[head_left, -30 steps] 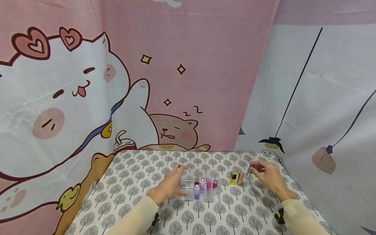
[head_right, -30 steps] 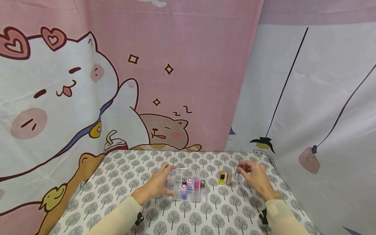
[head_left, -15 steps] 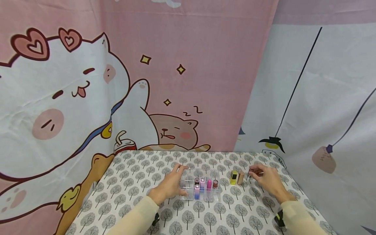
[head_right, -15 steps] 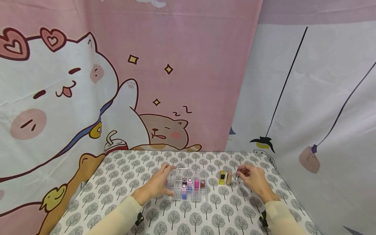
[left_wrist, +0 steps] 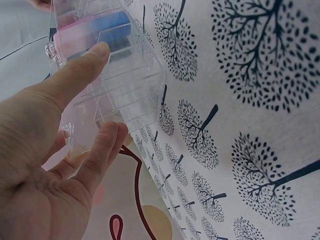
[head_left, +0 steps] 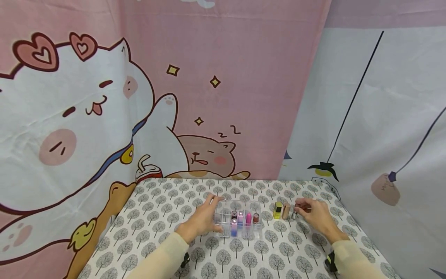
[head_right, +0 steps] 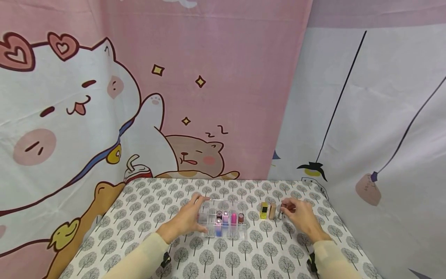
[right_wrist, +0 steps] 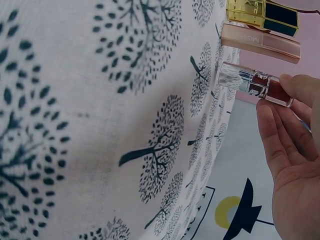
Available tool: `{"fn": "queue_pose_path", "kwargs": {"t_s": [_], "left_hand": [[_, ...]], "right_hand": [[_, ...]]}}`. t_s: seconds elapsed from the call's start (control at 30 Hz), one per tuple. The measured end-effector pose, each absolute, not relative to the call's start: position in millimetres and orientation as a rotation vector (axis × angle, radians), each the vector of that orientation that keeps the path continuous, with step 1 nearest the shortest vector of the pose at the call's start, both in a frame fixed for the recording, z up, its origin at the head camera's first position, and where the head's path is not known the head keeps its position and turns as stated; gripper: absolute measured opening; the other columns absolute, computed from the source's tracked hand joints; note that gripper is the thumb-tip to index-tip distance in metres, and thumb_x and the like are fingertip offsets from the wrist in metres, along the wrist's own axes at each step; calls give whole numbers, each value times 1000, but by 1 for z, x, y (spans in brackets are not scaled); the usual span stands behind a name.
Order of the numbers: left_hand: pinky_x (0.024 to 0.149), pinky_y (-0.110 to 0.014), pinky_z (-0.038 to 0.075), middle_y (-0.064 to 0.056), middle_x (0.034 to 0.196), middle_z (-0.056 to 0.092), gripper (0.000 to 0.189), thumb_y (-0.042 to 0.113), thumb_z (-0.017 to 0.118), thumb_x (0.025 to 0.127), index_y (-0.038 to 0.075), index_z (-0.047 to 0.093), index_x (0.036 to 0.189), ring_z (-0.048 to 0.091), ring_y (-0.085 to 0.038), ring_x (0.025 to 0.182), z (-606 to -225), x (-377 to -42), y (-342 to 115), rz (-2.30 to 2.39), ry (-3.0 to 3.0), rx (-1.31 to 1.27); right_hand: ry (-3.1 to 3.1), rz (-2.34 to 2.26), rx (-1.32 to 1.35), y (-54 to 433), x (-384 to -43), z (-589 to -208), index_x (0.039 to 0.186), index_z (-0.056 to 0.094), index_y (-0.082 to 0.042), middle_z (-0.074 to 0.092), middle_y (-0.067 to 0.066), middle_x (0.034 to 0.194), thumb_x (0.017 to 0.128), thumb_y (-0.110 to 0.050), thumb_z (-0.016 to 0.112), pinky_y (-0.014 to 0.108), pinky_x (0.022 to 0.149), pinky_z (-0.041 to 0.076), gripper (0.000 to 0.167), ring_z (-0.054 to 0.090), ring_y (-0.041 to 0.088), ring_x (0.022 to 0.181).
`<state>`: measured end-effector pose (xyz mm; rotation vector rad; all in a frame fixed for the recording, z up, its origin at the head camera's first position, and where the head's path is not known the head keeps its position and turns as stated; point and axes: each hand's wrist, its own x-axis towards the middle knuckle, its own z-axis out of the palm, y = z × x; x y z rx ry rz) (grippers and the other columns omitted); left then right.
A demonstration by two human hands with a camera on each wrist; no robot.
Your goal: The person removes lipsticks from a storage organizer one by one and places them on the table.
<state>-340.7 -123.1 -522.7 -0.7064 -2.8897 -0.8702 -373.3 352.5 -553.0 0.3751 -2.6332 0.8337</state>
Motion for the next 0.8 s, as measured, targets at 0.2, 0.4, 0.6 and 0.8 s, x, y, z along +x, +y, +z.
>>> {"fn": "queue_pose_path", "kwargs": {"t_s": [0.2, 0.4, 0.6, 0.8], "left_hand": [[69, -24, 58, -11, 167, 49, 118, 21, 112, 75, 20, 46, 173, 57, -5, 72, -522, -340, -122, -877, -2893, -700], [69, -25, 58, -12, 166, 49, 118, 21, 112, 75, 19, 46, 173, 57, -4, 73, -521, -338, -122, -887, -2884, -709], [71, -24, 59, -11, 166, 49, 119, 22, 111, 75, 21, 45, 174, 58, -3, 74, -520, -338, -123, -892, -2889, -708], [74, -24, 61, -11, 166, 49, 120, 23, 111, 75, 21, 44, 175, 60, -2, 76, -521, -339, -124, -893, -2888, -712]], "right_hand": [[-2626, 803, 379, 350, -373, -556, 126, 83, -1, 87, 5, 102, 102, -11, 91, 28, 78, 70, 27, 85, 22, 90], [-2615, 784, 383, 349, -373, -557, 124, 84, -2, 87, 6, 100, 101, -10, 92, 32, 78, 72, 26, 86, 25, 89], [-2615, 784, 379, 349, -373, -557, 124, 84, -2, 87, 5, 101, 101, -10, 92, 33, 78, 72, 25, 86, 25, 90], [-2635, 817, 378, 349, -373, -557, 128, 82, -1, 88, 7, 105, 102, -12, 92, 27, 79, 70, 31, 85, 24, 91]]}}
